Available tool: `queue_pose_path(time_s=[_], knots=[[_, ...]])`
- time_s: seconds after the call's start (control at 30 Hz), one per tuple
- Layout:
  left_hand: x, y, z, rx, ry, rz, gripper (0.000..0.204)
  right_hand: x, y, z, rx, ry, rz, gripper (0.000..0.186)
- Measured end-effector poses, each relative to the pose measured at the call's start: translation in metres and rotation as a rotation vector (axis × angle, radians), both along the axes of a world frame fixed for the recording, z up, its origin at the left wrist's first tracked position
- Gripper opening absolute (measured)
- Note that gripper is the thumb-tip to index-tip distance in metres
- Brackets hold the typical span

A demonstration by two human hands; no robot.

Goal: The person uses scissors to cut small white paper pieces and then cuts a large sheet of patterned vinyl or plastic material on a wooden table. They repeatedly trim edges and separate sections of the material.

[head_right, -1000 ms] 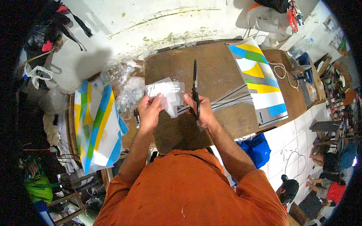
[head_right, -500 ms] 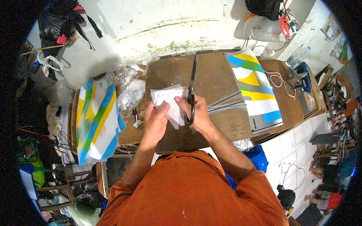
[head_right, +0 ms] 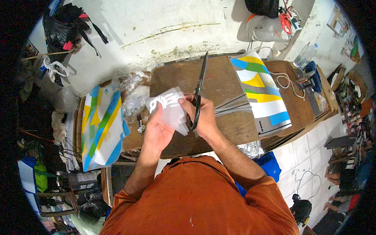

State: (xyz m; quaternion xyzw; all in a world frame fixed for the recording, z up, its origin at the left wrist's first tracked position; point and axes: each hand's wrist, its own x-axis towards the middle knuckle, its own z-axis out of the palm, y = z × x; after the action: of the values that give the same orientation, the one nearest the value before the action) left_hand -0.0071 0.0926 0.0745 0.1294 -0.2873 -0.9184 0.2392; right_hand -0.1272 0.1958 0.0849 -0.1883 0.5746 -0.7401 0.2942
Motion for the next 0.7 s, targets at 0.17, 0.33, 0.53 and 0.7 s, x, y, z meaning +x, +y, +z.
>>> queue_pose_path(time_s=[0.17, 0.33, 0.53, 0.7], knots=[[0.005, 0.007, 0.010, -0.044, 0.025, 0.050, 0.044, 0.005, 0.005, 0.011, -0.055, 0.005, 0.031, 0.027], [0.013, 0.012, 0.016, -0.180, 0.025, 0.066, 0.047, 0.010, 0.009, 0.015, -0.013, 0.099, 0.031, 0.025], [0.023, 0.019, 0.030, -0.117, 0.022, 0.069, 0.070, 0.012, 0.009, 0.018, -0.101, 0.353, -0.024, 0.022], [0.043, 0.014, 0.045, 0.105, 0.189, -0.176, 0.092, 0.007, 0.018, 0.024, -0.061, 0.394, 0.066, 0.023]])
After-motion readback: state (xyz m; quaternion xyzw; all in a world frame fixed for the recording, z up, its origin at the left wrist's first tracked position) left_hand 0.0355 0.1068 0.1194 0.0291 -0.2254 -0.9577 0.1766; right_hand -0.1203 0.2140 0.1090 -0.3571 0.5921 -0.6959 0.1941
